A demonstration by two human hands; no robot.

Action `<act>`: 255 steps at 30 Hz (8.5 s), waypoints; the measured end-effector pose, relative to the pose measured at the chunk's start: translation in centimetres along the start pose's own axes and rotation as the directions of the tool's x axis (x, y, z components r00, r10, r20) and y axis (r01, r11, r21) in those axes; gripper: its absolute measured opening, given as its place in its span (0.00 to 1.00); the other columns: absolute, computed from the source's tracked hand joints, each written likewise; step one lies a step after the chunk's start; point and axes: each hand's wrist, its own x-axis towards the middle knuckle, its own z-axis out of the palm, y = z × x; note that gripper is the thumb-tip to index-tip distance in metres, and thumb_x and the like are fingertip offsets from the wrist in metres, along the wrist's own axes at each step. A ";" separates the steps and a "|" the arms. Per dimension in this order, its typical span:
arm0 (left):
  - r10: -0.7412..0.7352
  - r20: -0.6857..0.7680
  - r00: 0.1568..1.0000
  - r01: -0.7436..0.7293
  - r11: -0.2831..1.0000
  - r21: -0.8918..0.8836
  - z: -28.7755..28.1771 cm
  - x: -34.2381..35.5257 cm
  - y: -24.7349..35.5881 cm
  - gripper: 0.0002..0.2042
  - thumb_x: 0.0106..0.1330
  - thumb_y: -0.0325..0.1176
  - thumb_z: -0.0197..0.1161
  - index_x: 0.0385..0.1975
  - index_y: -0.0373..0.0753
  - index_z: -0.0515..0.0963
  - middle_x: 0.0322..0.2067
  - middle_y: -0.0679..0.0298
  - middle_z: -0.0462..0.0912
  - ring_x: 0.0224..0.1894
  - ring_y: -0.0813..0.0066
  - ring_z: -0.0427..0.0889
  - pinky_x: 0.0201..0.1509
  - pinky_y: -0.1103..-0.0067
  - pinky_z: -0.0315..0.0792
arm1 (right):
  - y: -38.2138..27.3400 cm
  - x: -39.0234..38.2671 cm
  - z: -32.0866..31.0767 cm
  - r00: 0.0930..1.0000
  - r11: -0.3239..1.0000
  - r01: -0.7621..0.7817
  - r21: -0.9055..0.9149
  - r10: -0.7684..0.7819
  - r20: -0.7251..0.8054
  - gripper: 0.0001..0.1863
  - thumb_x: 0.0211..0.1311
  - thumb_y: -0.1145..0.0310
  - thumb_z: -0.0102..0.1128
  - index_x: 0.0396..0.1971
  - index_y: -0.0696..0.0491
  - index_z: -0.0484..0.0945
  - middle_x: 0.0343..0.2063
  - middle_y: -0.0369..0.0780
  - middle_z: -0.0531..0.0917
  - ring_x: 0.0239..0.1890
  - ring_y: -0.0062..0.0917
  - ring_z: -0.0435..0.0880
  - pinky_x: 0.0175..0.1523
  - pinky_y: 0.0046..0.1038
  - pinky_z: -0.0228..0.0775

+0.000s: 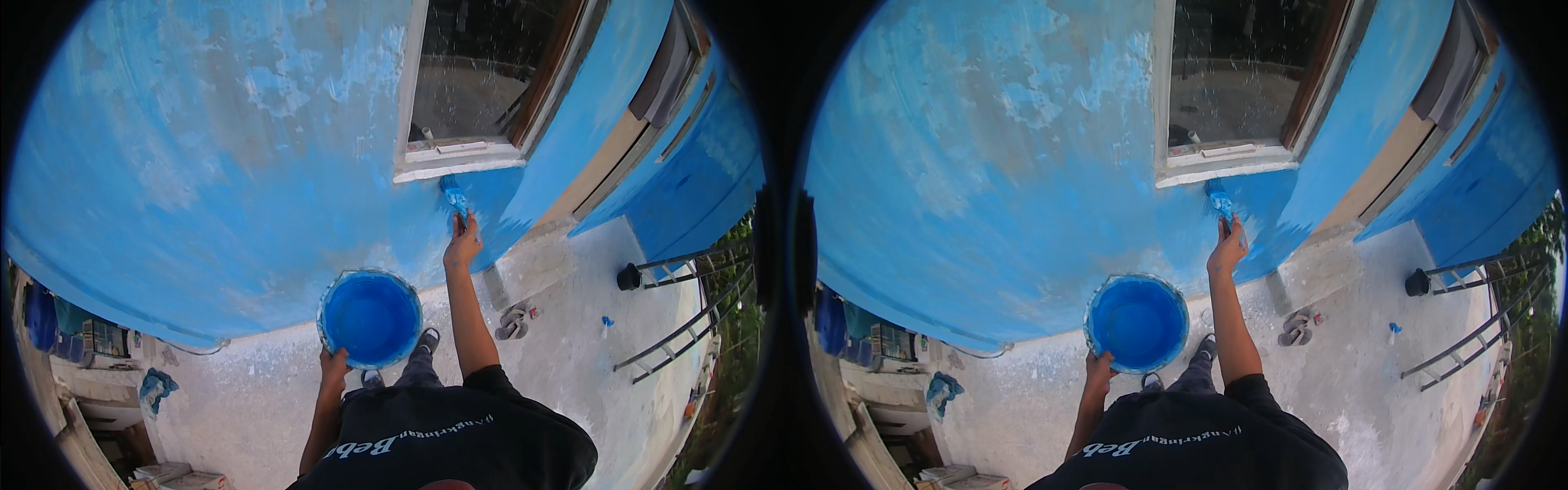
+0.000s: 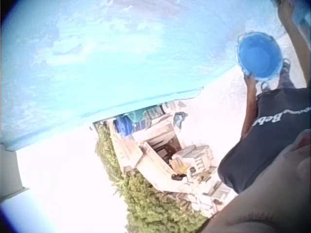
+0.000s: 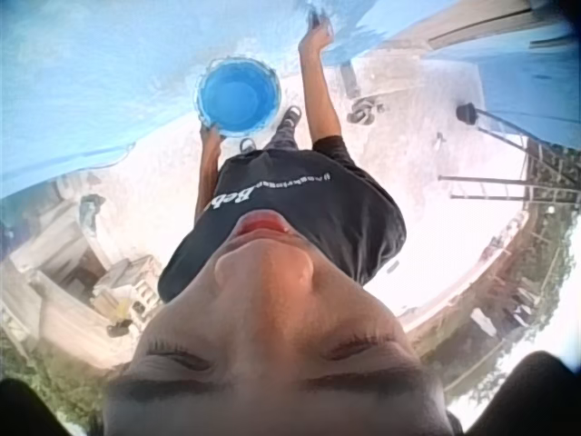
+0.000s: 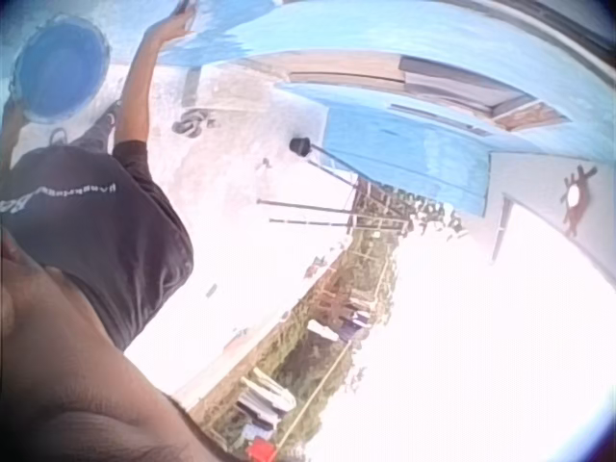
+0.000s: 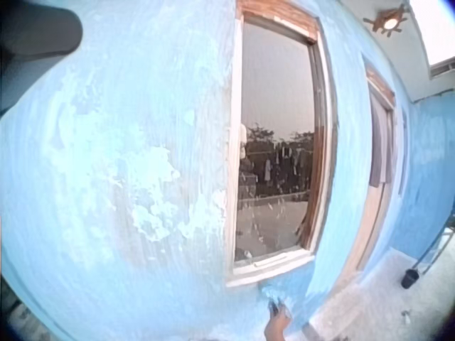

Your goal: The person paints the lower section of a wall blue using a brush and a bucket of blue paint.

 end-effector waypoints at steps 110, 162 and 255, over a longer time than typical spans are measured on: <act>0.469 0.219 0.856 -0.517 0.791 0.326 -0.5 0.7 2.5 0.21 0.57 0.17 0.47 0.53 0.30 0.70 0.41 0.59 0.79 0.43 0.73 0.76 0.50 0.77 0.68 | 2.6 -17.7 -7.5 0.566 0.339 0.650 -0.680 0.381 0.731 0.12 0.59 0.72 0.59 0.41 0.59 0.80 0.33 0.46 0.77 0.32 0.41 0.80 0.38 0.37 0.72; 0.136 -0.052 0.989 -0.140 0.985 -0.101 2.2 -0.6 2.6 0.25 0.56 0.24 0.52 0.58 0.38 0.64 0.45 0.61 0.75 0.44 0.68 0.77 0.40 0.73 0.76 | -1.2 -2.9 -3.7 0.962 0.942 -0.247 0.229 0.209 0.178 0.19 0.62 0.70 0.62 0.47 0.68 0.72 0.43 0.47 0.79 0.45 0.30 0.82 0.50 0.19 0.79; 0.131 -0.056 0.990 -0.135 0.988 -0.074 -2.3 -0.8 0.1 0.25 0.53 0.22 0.51 0.55 0.36 0.66 0.43 0.59 0.76 0.41 0.66 0.80 0.37 0.71 0.79 | 0.9 -1.6 0.5 0.997 0.997 -0.029 -0.068 0.034 0.065 0.12 0.62 0.70 0.60 0.37 0.66 0.77 0.36 0.46 0.81 0.38 0.28 0.82 0.47 0.24 0.80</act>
